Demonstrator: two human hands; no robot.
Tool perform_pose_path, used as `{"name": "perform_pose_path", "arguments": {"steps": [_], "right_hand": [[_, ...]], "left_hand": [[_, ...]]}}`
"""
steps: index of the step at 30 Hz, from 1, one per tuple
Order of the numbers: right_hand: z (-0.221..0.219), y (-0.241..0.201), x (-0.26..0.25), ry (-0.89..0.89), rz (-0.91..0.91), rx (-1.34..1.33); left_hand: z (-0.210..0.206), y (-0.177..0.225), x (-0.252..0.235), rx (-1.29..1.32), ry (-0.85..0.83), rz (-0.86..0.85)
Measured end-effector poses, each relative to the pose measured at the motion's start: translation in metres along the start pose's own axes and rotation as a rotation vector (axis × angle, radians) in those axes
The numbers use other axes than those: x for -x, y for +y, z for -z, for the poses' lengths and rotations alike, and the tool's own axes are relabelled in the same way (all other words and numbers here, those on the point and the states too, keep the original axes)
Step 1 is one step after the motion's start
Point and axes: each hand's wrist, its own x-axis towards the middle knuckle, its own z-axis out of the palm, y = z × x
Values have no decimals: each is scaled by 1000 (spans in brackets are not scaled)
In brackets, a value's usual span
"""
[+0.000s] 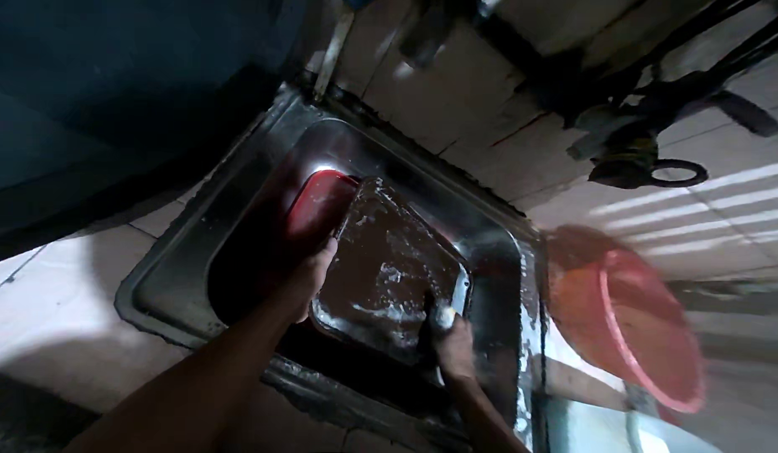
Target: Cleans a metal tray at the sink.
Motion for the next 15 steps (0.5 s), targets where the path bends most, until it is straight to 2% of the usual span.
{"name": "perform_pose_path", "arguments": {"steps": [2,4,6,7,8,9,11,12,13,14,15], "right_hand": [[-6,-65,14,61,128,-20],[-22,-115,45,125,485,-65],[-37,-128,55,190,778,-80],[-37,-118,48,181,802,-77],[-32,-98,34,137,723,-64],[-26,-73,16,110,567,-61],[-10,-31,-26,113,163,-32],[1,-25,-44,97,-20,-17],[10,-31,-57,79,-122,-2],[14,-47,-64,83,-125,7],[13,-70,-66,112,-44,-7]], "left_hand": [[1,6,-2,-15,-22,-28],[1,5,0,-12,-22,-51],[0,4,2,-47,4,-53],[0,3,1,-53,11,-56],[1,3,1,-61,2,-66],[2,2,0,-80,-21,-88],[2,4,-1,-122,-70,-134],[1,6,-2,-140,-73,-137],[0,8,-1,-155,-68,-124],[-1,9,0,-162,-70,-99],[-2,11,0,-163,-64,-68]]}}
